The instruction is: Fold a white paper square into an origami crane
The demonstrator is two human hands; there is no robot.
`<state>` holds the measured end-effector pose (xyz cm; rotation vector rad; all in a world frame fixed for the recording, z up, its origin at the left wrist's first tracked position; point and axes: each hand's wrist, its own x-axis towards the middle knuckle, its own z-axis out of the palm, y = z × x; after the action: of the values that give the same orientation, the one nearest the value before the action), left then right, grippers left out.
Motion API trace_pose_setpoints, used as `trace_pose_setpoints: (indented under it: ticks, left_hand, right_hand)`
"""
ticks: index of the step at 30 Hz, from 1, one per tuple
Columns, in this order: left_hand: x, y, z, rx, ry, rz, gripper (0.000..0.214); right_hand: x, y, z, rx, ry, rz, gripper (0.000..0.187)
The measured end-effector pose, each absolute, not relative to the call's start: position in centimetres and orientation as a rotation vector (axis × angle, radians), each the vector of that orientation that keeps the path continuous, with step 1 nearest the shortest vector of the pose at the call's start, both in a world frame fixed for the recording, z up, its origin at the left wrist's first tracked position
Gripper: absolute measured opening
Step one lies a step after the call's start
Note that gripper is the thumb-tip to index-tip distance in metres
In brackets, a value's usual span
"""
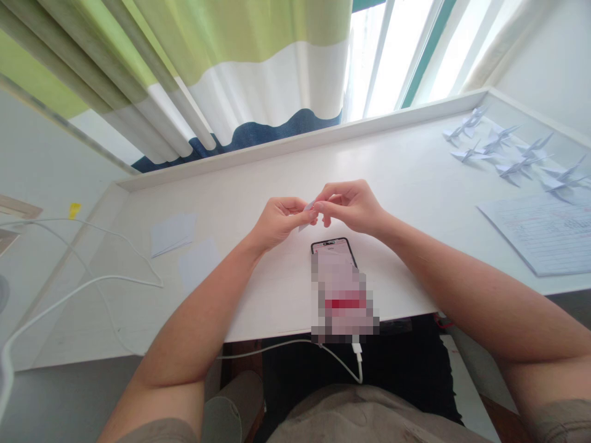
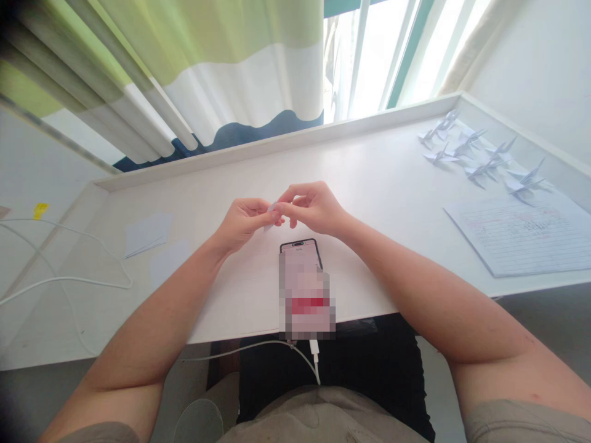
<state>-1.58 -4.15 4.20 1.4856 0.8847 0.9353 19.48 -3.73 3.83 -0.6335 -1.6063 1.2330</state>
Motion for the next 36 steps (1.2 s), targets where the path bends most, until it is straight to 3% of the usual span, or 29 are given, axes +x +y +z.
trace_pose_setpoints:
  ticks: [13,36]
  left_hand:
    - [-1.7,-4.0,4.7,1.501,0.924,0.925,0.034]
    - [-1.0,-3.8,2.6,1.468,1.012,1.116,0.047]
  right_hand:
    - [19.7,-3.0,3.1,-0.705,-1.614,1.182,0.042]
    - [19.9,-2.3,2.8,-0.921,-1.752,1.091,0.035]
